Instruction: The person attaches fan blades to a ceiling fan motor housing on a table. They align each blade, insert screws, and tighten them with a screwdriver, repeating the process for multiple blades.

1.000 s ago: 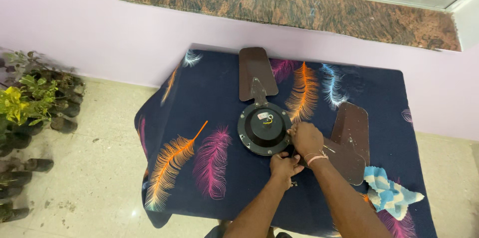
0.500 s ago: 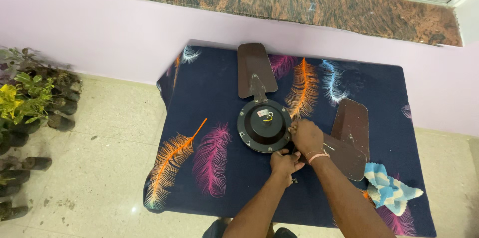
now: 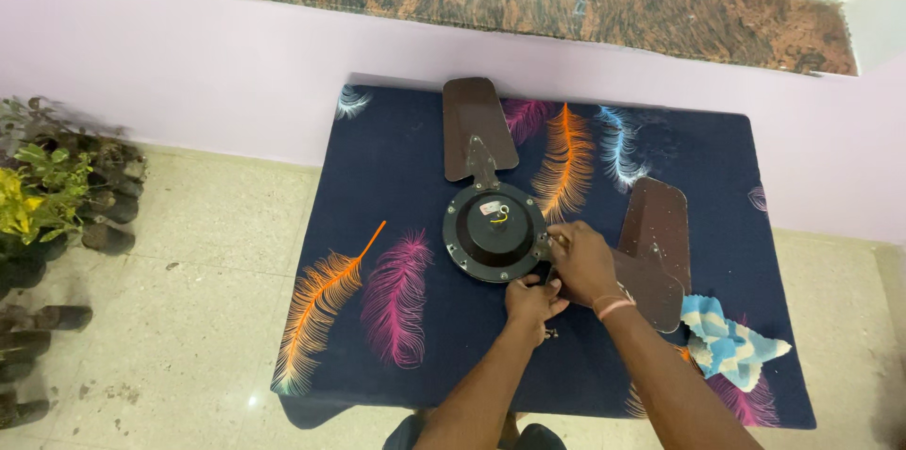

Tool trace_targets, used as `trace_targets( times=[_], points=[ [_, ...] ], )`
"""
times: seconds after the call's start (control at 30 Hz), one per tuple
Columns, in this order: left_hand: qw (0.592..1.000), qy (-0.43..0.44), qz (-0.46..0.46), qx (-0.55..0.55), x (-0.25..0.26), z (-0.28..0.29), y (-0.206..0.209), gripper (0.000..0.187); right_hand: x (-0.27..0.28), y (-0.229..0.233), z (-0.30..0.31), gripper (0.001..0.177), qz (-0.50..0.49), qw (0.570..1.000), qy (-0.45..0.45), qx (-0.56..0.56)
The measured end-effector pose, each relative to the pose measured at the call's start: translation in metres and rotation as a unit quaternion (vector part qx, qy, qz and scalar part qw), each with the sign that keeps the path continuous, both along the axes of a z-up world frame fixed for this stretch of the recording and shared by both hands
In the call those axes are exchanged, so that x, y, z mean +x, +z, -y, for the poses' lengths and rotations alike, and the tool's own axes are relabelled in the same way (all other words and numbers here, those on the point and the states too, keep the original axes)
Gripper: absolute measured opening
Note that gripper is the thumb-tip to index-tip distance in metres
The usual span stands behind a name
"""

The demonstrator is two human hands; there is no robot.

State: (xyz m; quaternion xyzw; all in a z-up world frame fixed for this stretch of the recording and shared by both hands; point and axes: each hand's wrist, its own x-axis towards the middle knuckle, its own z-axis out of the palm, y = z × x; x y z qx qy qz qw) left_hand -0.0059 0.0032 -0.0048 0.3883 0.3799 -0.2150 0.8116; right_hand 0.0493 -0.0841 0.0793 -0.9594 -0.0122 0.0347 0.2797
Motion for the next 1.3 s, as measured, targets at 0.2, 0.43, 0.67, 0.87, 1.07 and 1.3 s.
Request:
trace_targets(
  times=[0.2, 0.43, 0.67, 0.87, 1.07, 1.3],
  points=[
    [1.000, 0.013, -0.012, -0.020, 0.001, -0.002, -0.008, 0.048, -0.089, 0.019, 0.023, 0.020, 0.027, 0.998, 0.001, 0.048],
    [1.000, -0.018, -0.001, 0.009, 0.001, -0.001, -0.026, 0.050, -0.145, -0.021, 0.031, 0.021, 0.003, 0.998, -0.024, 0.057],
    [1.000, -0.012, 0.008, 0.013, 0.004, -0.003, -0.026, 0.049, -0.146, -0.032, 0.016, 0.020, -0.021, 1.000, 0.001, 0.014],
    [1.000, -0.015, 0.016, 0.010, 0.006, 0.000, -0.029, 0.046, -0.144, -0.031, 0.012, 0.017, -0.026, 1.000, 0.010, 0.010],
    [1.000, -0.008, 0.006, -0.003, 0.003, -0.001, -0.029, 0.052, -0.141, -0.030, 0.019, 0.019, -0.033, 0.999, 0.018, 0.026],
    [1.000, -0.006, 0.007, -0.030, 0.006, -0.003, -0.028, 0.054, -0.136, -0.043, 0.017, 0.031, -0.079, 0.837, -0.346, 0.416]
  ],
)
